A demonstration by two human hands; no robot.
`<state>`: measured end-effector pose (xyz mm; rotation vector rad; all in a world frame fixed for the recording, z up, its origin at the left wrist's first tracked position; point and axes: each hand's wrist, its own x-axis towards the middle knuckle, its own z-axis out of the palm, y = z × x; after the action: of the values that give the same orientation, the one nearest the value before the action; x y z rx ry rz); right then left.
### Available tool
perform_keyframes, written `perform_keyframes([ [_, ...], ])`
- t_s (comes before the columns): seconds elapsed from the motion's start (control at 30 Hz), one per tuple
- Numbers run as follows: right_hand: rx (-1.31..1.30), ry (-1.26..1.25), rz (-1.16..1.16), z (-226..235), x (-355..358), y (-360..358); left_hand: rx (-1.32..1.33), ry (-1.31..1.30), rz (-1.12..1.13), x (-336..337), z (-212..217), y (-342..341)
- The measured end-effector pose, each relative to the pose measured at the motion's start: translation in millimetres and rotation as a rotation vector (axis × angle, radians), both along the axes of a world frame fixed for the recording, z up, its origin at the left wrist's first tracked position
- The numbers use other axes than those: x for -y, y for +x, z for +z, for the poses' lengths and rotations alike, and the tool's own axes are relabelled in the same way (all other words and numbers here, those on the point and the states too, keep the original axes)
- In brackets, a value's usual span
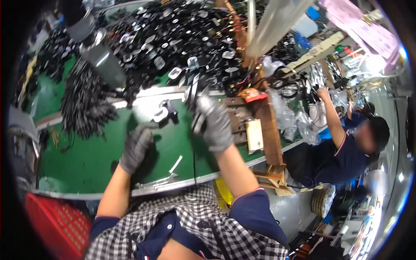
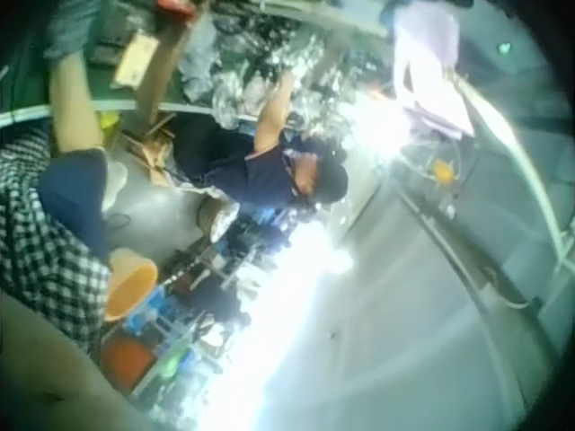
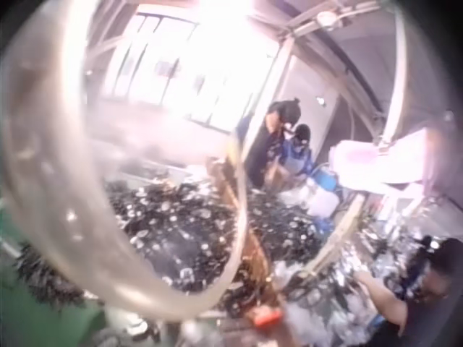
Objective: The worker is using an electric screwdriver to assemble small black plastic components at a manual workstation.
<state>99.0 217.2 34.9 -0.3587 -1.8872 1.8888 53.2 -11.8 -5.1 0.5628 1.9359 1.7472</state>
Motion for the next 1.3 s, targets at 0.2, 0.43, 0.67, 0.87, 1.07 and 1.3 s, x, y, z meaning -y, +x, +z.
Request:
perform_keyframes([
  [0.2, -0.259, -0.544, -0.518, 89, -171, -123, -0.517, -0.260, -0.131, -17, 7, 4],
  [0.43, -0.147, -0.136, -0.491, 77, -209, -165, -0.464, -0.265, -0.080, -13, 6, 1],
  [0.67, -0.181, 1.011, -0.196, -8, -71, -103, -0.506, -0.270, -0.099, -15, 7, 4],
  [0.87, 0.051, 0.913, 0.255, -17, 8, -45, -0.652, -0.292, 0.031, -15, -5, 3],
  [1.07, 0.035, 1.157, 0.272, -37, 60, -43, -0.734, -0.438, 0.260, -6, -18, -13],
  [1.3, 0.329, 0.669, 0.353, -31, 70, -33, -0.426, -0.026, 0.451, -2, -29, -21],
])
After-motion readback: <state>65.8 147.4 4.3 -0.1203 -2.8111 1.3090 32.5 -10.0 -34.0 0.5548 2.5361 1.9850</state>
